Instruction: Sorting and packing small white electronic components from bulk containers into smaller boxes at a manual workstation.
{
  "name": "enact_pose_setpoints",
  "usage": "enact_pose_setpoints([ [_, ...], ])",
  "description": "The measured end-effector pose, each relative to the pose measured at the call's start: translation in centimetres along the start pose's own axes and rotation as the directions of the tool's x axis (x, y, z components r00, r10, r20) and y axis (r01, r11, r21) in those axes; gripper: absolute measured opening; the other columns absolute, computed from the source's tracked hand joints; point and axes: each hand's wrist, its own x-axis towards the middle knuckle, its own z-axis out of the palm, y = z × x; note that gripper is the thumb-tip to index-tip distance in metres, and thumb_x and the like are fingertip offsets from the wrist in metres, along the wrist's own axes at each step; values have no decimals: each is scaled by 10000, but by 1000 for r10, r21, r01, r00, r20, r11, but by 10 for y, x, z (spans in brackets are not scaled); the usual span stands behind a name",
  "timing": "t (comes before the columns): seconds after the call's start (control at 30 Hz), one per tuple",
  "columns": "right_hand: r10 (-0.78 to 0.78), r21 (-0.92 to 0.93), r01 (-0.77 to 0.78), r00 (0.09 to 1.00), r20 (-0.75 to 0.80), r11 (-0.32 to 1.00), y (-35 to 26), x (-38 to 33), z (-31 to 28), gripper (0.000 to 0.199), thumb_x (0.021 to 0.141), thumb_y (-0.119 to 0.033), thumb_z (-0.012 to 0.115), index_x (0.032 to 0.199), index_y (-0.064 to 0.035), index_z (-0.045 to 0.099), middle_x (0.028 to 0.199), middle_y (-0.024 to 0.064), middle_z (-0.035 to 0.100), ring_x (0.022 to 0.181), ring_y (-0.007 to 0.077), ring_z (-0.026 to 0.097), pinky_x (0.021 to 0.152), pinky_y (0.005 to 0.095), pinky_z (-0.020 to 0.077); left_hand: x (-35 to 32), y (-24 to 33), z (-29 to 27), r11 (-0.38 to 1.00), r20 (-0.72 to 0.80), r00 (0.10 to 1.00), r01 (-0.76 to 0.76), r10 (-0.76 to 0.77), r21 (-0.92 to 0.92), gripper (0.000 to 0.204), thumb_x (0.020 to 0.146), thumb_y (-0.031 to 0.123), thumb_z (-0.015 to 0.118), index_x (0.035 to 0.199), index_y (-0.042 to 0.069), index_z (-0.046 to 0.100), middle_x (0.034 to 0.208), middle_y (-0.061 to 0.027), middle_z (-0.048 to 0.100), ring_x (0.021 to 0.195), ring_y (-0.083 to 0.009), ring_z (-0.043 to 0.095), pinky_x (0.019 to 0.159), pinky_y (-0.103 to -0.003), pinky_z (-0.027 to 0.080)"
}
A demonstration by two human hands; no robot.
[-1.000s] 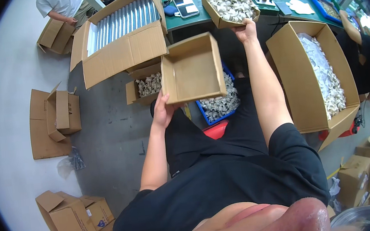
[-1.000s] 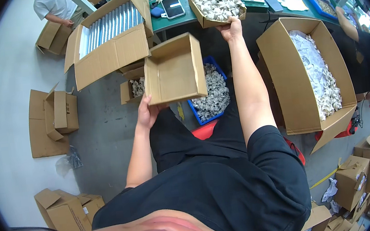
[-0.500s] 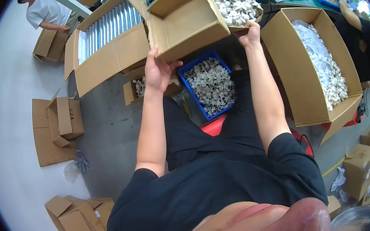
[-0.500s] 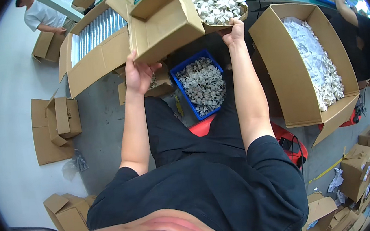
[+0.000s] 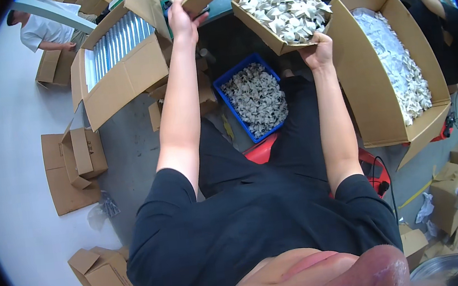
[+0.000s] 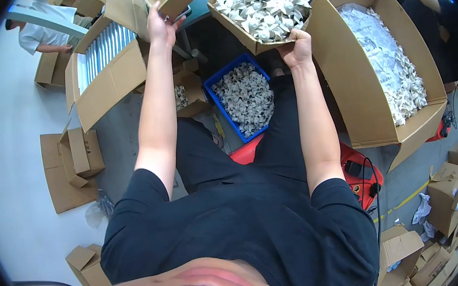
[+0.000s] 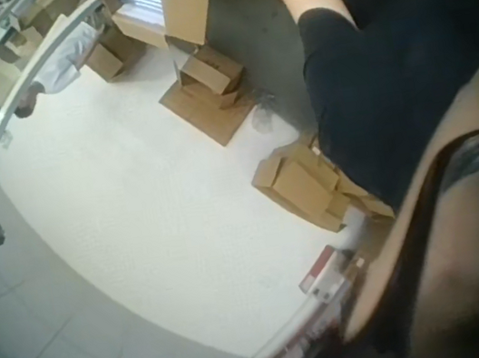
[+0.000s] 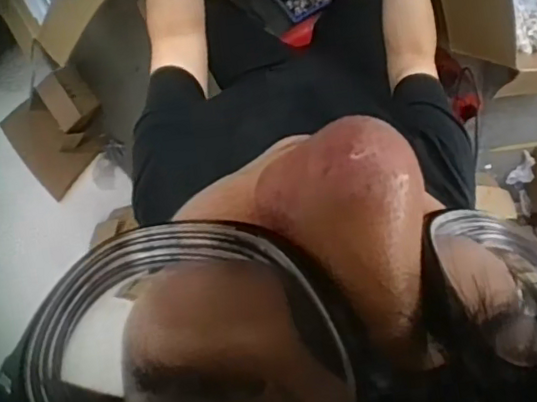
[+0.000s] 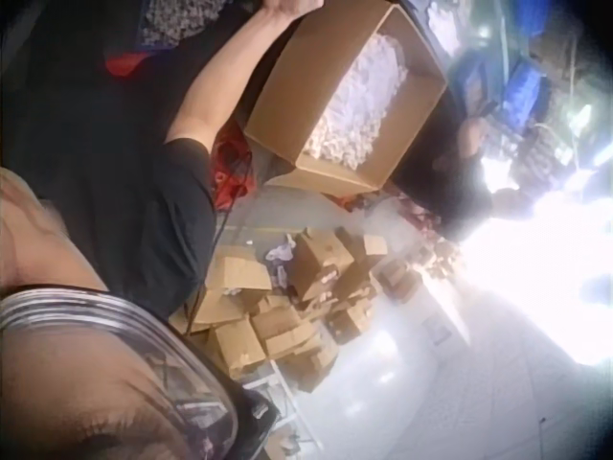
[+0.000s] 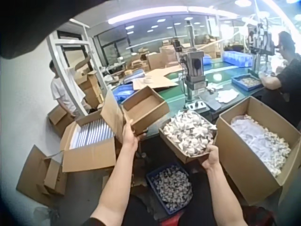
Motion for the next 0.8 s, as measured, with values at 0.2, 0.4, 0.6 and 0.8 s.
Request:
enact_pose_setpoints([
  [0.2, -10, -33, 8, 998, -58, 999, -21, -57, -12, 765, 654, -37, 486, 1407, 95, 468, 1375, 216, 600, 1283, 376, 582, 1108, 511, 467, 44, -11, 58, 967, -34, 985, 175, -171, 184, 504, 978, 429, 608, 1335, 75, 572, 1272, -137, 623, 1151, -307, 628, 822, -501, 620],
  [0.4, 24, -41, -28, 995, -93, 999, -7, -111, -40, 764, 643, -16, 484, 1398, 93, 473, 1370, 205, 596, 1270, 358, 586, 1098, 492, 470, 117, -65, 22, 972, 274, 955, 50, -114, 231, 560, 976, 467, 614, 1360, 64, 552, 1249, -139, 613, 1062, -319, 658, 695, -473, 638],
  [0.6, 105, -27, -107, 992, -64, 994, 14, -151, -32, 798, 629, -20, 488, 1419, 94, 462, 1369, 206, 601, 1264, 360, 591, 1101, 485, 467, 153, -56, -30, 763, 163, 985, -144, 51, 630, 544, 963, 470, 638, 1377, 125, 563, 1367, -166, 586, 1108, -367, 655, 805, -532, 600],
  [0.8, 119, -30, -125, 983, -138, 992, 21, -177, -78, 780, 610, -11, 491, 1383, 97, 501, 1319, 200, 640, 1237, 352, 610, 1096, 466, 471, -54, -19, -22, 861, 461, 881, -148, -109, 487, 439, 1026, 329, 587, 1368, 54, 589, 1278, -120, 657, 1047, -193, 675, 806, -322, 581],
])
